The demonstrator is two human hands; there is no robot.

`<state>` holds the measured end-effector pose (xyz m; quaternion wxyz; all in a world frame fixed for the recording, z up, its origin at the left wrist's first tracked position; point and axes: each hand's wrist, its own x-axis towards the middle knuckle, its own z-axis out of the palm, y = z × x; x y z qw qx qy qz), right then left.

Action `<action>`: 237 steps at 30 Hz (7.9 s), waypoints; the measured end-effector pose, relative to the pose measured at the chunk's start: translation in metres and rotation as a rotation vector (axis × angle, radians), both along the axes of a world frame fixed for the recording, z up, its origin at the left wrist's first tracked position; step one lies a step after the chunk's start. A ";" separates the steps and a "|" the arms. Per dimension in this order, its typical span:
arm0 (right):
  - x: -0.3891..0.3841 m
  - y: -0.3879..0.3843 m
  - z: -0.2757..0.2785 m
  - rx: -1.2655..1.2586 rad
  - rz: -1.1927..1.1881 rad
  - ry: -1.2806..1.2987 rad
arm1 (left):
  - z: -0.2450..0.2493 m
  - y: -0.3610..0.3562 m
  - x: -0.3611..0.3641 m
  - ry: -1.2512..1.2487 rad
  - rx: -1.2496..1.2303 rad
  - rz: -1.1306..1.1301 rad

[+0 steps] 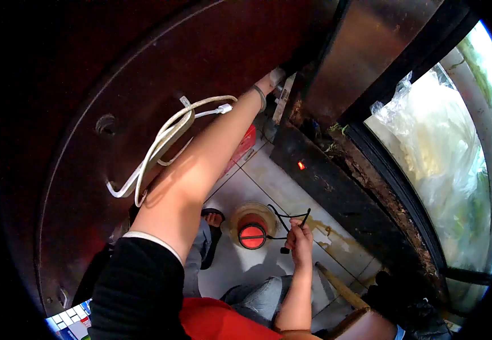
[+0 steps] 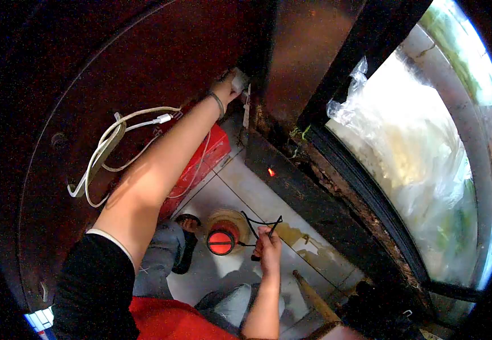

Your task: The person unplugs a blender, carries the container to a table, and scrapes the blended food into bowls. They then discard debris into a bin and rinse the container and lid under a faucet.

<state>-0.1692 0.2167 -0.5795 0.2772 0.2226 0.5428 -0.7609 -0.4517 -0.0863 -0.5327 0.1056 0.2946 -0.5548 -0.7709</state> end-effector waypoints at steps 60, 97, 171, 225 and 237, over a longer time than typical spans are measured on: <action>0.020 -0.034 0.005 0.613 0.799 0.628 | -0.170 0.016 0.339 -0.349 -0.424 -1.626; 0.211 0.056 0.356 1.013 -0.238 0.439 | 0.233 0.141 0.500 -0.692 0.054 -0.958; 0.013 -0.287 0.776 -0.920 0.872 0.388 | 0.524 -0.032 0.537 -0.024 -0.045 0.662; -0.085 -0.266 0.580 0.610 0.994 0.565 | 0.629 -0.056 0.651 -0.486 -0.953 0.581; -0.091 -0.273 0.562 0.315 1.352 0.306 | 0.625 -0.056 0.638 -0.483 -1.152 0.593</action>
